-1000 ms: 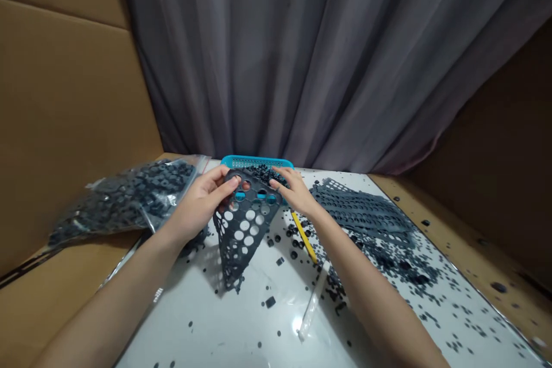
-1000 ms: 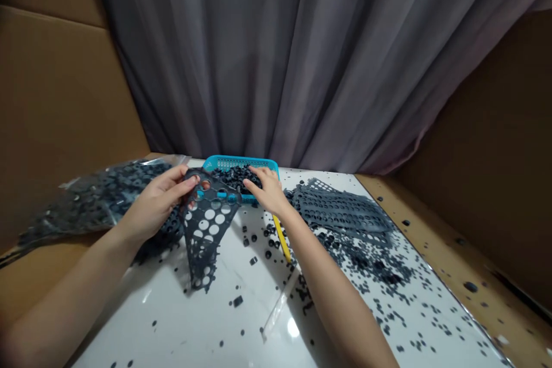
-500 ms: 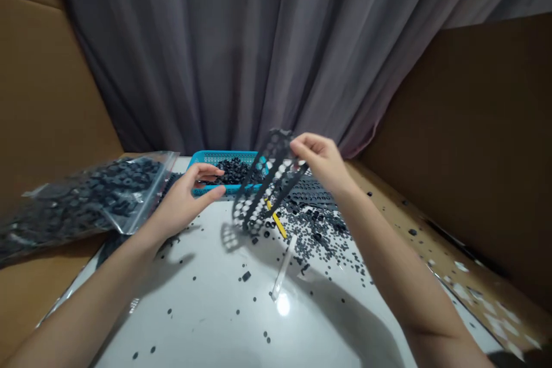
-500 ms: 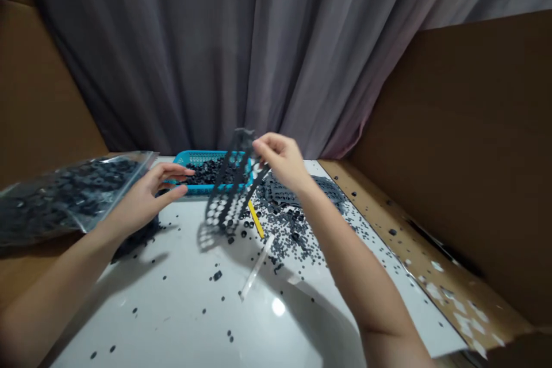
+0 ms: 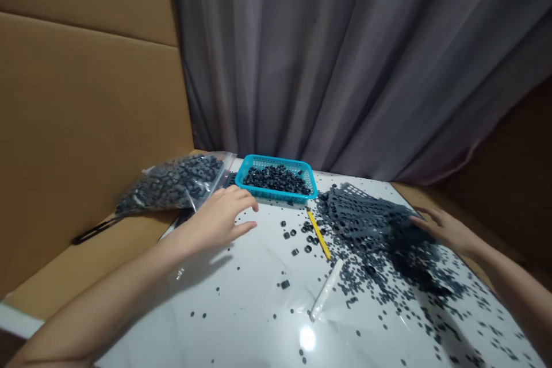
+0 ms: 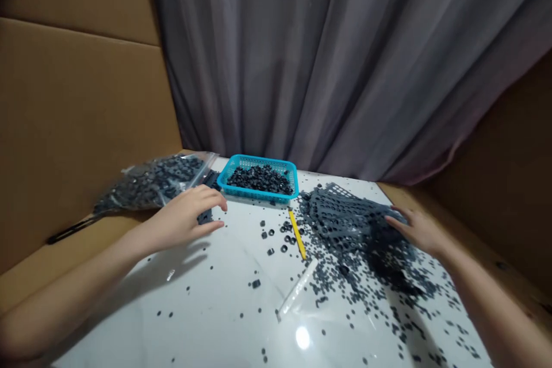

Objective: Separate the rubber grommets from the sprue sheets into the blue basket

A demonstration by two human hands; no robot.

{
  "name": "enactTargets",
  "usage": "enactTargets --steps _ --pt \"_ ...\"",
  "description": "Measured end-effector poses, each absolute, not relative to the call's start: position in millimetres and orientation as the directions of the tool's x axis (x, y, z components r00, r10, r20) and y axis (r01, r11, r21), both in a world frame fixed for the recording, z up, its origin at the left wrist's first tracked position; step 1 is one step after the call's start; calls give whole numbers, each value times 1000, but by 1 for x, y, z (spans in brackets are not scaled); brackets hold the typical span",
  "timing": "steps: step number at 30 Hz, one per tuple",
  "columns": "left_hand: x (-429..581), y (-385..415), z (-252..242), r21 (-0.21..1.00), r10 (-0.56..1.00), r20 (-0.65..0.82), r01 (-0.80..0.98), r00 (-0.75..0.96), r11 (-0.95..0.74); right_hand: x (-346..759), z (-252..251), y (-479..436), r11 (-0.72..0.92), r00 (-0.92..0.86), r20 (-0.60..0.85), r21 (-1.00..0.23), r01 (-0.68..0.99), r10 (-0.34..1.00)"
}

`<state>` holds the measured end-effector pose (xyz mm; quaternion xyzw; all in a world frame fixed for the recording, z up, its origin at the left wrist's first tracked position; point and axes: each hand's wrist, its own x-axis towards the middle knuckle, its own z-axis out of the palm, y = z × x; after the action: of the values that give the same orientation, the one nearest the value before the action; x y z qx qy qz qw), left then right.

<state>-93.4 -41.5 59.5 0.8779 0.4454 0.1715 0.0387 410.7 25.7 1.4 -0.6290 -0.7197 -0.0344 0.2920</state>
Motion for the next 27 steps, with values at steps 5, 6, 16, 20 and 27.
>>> enactTargets --steps 5,6,16,20,27 --pt "-137 -42 42 -74 872 360 941 333 -329 305 -4 13 354 -290 213 -404 844 933" --pt "-147 -41 39 -100 879 352 947 321 -306 276 -6 8 418 -371 193 -423 804 908" --pt "-198 -29 20 157 875 471 965 113 -210 10 -47 -2 783 -733 296 -351 513 613" --pt "-207 -26 17 274 850 525 938 41 -214 -4 -48 14 744 -694 334 -498 445 638" --pt "-172 -47 29 426 723 669 710 170 -561 62 40 -12 684 -397 571 -683 257 719"
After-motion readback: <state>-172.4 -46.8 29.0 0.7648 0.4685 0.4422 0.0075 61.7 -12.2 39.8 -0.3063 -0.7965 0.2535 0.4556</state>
